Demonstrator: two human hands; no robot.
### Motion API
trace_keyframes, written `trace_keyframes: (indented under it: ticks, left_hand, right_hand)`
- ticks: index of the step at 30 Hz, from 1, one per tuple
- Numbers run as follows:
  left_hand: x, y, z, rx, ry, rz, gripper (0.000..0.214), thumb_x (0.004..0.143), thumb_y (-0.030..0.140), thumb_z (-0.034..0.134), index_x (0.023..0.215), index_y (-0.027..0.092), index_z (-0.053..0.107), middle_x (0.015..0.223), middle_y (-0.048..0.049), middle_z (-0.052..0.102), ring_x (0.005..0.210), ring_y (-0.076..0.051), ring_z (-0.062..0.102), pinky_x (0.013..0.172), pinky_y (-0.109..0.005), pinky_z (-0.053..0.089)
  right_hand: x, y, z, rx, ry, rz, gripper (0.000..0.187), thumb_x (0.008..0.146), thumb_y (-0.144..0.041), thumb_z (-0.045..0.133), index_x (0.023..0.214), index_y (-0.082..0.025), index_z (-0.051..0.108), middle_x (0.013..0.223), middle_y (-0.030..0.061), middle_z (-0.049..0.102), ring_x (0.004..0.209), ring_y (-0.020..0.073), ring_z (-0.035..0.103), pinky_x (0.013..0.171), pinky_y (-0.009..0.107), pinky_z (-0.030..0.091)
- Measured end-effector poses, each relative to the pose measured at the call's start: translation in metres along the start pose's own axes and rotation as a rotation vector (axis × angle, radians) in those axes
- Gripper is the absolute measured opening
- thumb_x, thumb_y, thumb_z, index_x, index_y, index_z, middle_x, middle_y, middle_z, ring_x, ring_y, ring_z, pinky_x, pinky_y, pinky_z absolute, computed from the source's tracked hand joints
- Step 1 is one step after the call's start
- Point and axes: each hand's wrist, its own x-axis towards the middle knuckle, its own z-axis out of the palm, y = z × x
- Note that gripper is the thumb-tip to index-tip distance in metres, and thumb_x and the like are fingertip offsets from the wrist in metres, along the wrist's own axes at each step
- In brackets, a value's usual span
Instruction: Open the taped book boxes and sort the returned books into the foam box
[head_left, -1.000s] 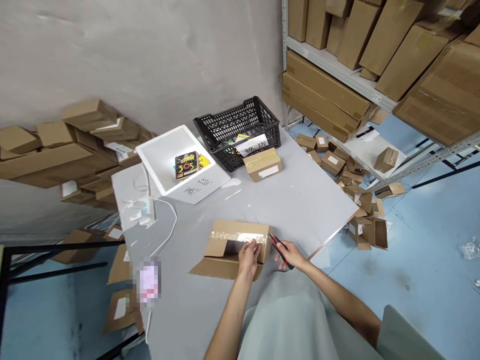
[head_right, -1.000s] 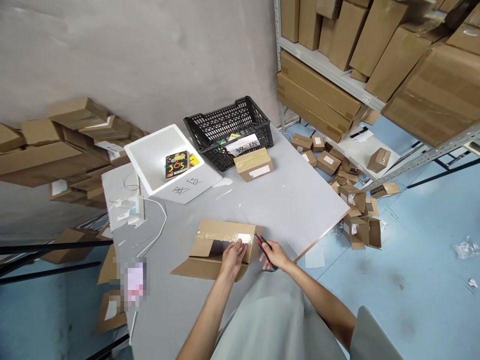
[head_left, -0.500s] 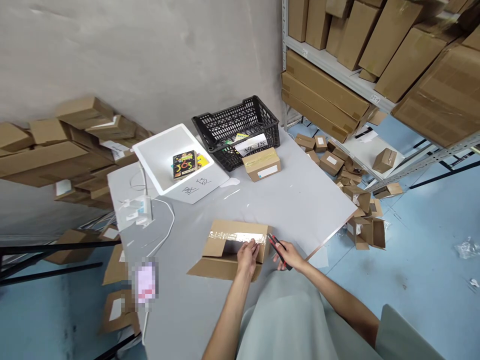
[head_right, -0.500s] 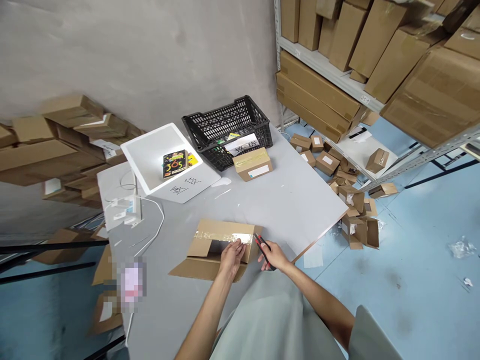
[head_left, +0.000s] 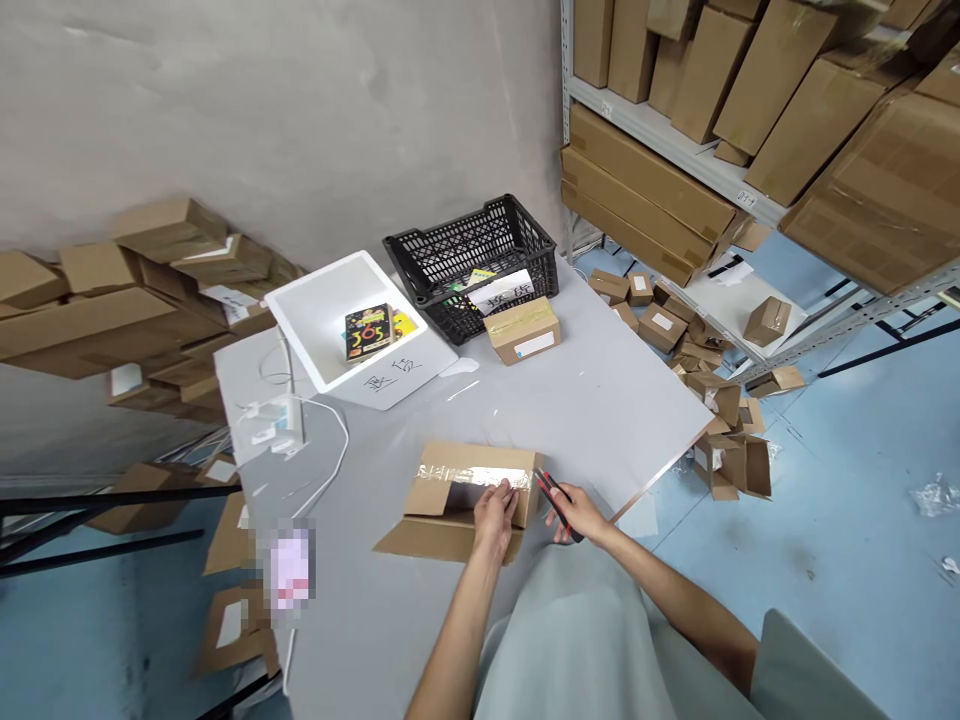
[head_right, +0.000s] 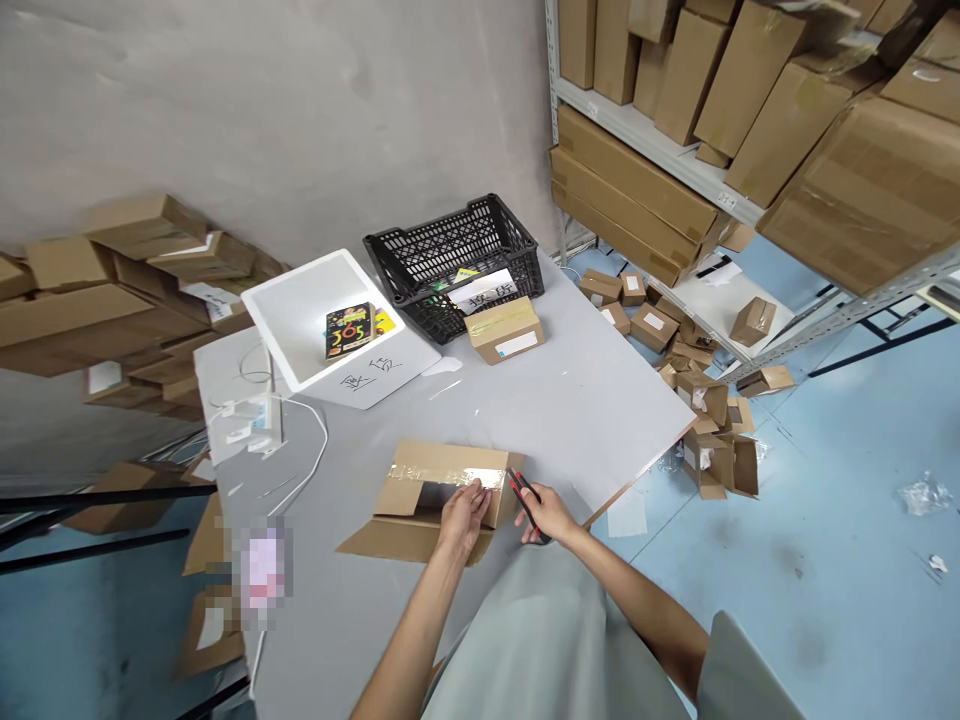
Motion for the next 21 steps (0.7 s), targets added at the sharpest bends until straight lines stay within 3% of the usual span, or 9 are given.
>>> trace_keyframes:
  ticks: [9, 21]
  left_hand:
    - [0.0018, -0.0007, -0.0006, -0.011, 0.008, -0.011, 0.03, 0.087, 0.004, 0.082, 0.078, 0.02, 0.058, 0.08, 0.0012, 0.07, 0.074, -0.01, 0.07, 0.088, -0.026, 0.062]
    - [0.0051, -0.0056, -0.0024, -0.017, -0.004, 0.016, 0.031, 0.083, 0.005, 0.086, 0.077, 0.02, 0.058, 0.081, 0.0011, 0.07, 0.077, -0.012, 0.07, 0.091, -0.029, 0.061]
  right_hand:
    - [0.0008, 0.0016, 0.0002, -0.008, -0.005, -0.005, 0.051, 0.112, -0.062, 0.048, 0.135, -0.017, 0.058, 0.079, -0.002, 0.075, 0.046, 0.013, 0.069, 0.042, 0.021, 0.047]
    - [0.0025, 0.0039, -0.0015, -0.014, -0.005, -0.007, 0.059, 0.107, -0.072, 0.052, 0.133, -0.019, 0.059, 0.079, -0.0019, 0.076, 0.047, 0.0138, 0.069, 0.043, 0.022, 0.047]
